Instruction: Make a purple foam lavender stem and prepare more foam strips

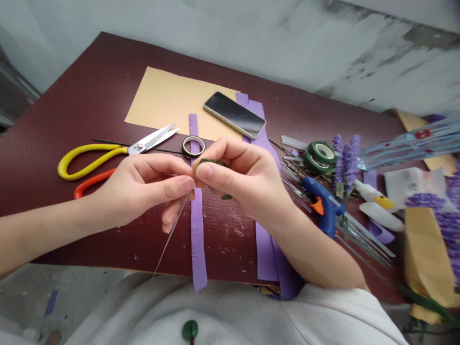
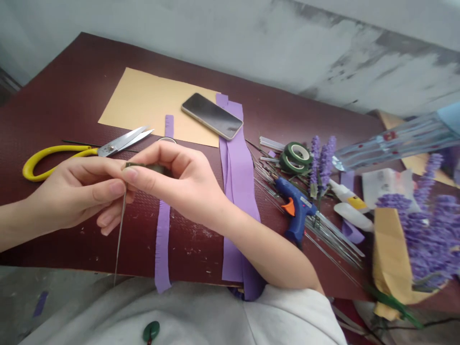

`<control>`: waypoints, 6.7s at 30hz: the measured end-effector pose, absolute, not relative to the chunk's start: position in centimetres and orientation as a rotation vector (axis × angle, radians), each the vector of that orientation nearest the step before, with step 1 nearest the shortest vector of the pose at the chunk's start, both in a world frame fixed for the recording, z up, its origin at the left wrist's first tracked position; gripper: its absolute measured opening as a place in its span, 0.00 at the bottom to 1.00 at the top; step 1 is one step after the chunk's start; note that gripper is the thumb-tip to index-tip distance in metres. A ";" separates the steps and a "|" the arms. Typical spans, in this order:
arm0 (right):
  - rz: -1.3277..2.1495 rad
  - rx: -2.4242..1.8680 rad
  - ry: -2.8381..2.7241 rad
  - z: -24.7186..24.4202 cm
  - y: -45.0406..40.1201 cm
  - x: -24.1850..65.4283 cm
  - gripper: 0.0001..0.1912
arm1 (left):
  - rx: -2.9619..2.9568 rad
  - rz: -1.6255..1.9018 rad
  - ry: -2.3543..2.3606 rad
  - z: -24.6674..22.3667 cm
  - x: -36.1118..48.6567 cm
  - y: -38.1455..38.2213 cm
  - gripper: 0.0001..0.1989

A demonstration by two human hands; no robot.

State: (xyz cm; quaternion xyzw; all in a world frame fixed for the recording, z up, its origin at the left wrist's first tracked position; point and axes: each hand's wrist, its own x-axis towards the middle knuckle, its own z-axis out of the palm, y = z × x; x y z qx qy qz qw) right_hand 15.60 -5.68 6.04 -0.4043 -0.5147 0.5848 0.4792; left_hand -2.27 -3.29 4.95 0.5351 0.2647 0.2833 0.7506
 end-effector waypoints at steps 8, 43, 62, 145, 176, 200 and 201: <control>1.445 -0.996 -1.261 6.2 -5.7 15.7 0.12 | 1.286 0.628 0.606 5.6 -2.6 -3.0 0.03; 2.125 -0.863 -0.609 1.1 0.4 17.0 0.11 | 1.702 0.847 0.910 1.4 -1.1 0.2 0.15; 2.922 -0.229 -0.983 -1.2 0.3 17.7 0.17 | 2.483 0.789 0.384 3.3 -2.8 0.2 0.05; 0.808 -1.123 -1.710 2.3 -3.5 15.9 0.15 | 2.426 0.980 0.854 2.3 -2.3 -0.8 0.05; 1.016 -1.042 -1.741 3.7 -3.2 16.5 0.03 | 1.039 0.252 0.457 2.9 -2.4 0.3 0.13; 0.870 -0.967 -1.843 4.0 -3.5 16.7 0.02 | 0.860 0.150 0.428 3.4 -2.6 0.3 0.09; 0.865 -0.995 -1.826 3.9 -3.5 16.6 0.02 | 0.909 0.174 0.455 3.3 -2.5 0.3 0.10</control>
